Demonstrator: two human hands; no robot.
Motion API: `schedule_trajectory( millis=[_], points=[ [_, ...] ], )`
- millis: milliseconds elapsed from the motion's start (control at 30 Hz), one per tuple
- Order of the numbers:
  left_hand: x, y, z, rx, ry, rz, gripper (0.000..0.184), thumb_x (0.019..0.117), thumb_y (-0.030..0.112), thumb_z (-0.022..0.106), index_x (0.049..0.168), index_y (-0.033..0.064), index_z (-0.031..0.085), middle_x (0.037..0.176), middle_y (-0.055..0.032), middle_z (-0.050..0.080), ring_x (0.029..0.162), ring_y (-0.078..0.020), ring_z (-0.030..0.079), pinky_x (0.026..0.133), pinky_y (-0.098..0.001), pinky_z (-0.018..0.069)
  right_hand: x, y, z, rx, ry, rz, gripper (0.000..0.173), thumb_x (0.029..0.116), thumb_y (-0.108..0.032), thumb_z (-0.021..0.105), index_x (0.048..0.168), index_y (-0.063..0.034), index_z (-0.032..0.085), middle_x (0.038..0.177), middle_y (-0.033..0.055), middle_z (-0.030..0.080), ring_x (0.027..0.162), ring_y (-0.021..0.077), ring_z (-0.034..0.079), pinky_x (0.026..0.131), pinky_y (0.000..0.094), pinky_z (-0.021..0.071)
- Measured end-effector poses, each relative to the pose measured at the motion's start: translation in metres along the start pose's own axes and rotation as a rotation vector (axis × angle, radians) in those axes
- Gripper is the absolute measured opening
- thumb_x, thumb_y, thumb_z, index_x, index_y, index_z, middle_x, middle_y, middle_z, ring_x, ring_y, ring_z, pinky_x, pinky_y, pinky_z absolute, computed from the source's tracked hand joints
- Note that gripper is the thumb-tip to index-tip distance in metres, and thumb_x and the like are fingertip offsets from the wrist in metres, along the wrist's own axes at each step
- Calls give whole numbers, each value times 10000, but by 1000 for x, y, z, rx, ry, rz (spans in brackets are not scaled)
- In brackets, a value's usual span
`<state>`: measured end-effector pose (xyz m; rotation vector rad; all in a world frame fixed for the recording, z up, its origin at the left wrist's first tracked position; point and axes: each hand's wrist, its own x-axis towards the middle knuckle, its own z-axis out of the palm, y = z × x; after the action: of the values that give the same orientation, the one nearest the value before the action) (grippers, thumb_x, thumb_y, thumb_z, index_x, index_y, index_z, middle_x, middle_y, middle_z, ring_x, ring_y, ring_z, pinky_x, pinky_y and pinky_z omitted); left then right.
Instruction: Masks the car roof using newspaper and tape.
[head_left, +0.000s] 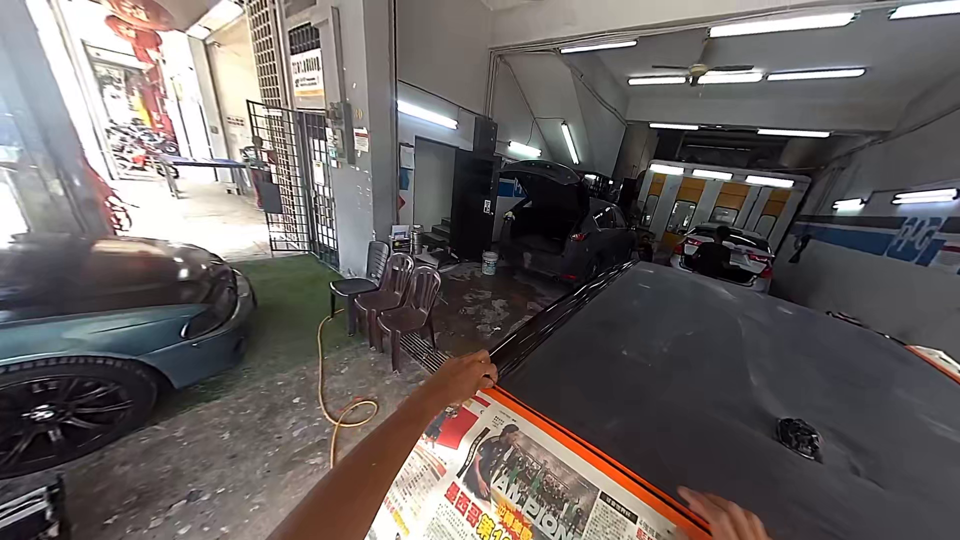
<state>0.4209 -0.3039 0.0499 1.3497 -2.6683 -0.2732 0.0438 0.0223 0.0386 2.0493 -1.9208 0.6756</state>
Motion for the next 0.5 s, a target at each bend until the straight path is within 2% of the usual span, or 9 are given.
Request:
schedule_trajectory(
  millis=[67, 133, 233, 367, 500],
  points=[
    [3, -5, 4, -28, 10, 16, 311, 1073, 326, 502, 1264, 182, 702, 1332, -96, 601, 1267, -281, 568, 1051, -511, 474, 58, -50, 46, 56, -13, -101, 404, 1032, -414, 548, 1358, -197, 650, 1278, 87, 675, 1195, 302, 624, 935, 477, 527],
    [5, -8, 11, -57, 29, 17, 321, 1075, 341, 492, 1262, 180, 696, 1343, -112, 584, 1268, -307, 565, 1028, -557, 483, 105, -95, 87, 96, -43, -105, 397, 1005, -400, 571, 1336, -203, 667, 1266, 75, 671, 1187, 295, 623, 932, 478, 529],
    [3, -9, 17, -59, 55, 34, 345, 1083, 359, 454, 1261, 173, 683, 1376, -115, 563, 1287, -325, 551, 1003, -569, 492, 156, -140, 138, 51, -68, -65, 369, 1010, -409, 531, 1280, -229, 708, 1249, 49, 671, 1206, 273, 605, 1009, 472, 485],
    [1, -17, 23, -82, 96, 87, 355, 1084, 368, 441, 1247, 165, 681, 1374, -120, 555, 1277, -326, 552, 985, -553, 504, 199, -170, 173, -3, -62, -61, 315, 1015, -409, 529, 1195, -287, 758, 1219, 15, 683, 1190, 237, 612, 1025, 464, 472],
    [-2, -18, 30, -83, 136, 126, 356, 1090, 358, 421, 1226, 143, 670, 1366, -115, 556, 1263, -328, 560, 927, -548, 530, 220, -179, 178, 50, -97, 39, 251, 980, -407, 595, 1085, -282, 785, 1149, -13, 698, 1166, 213, 607, 1019, 459, 451]
  ],
)
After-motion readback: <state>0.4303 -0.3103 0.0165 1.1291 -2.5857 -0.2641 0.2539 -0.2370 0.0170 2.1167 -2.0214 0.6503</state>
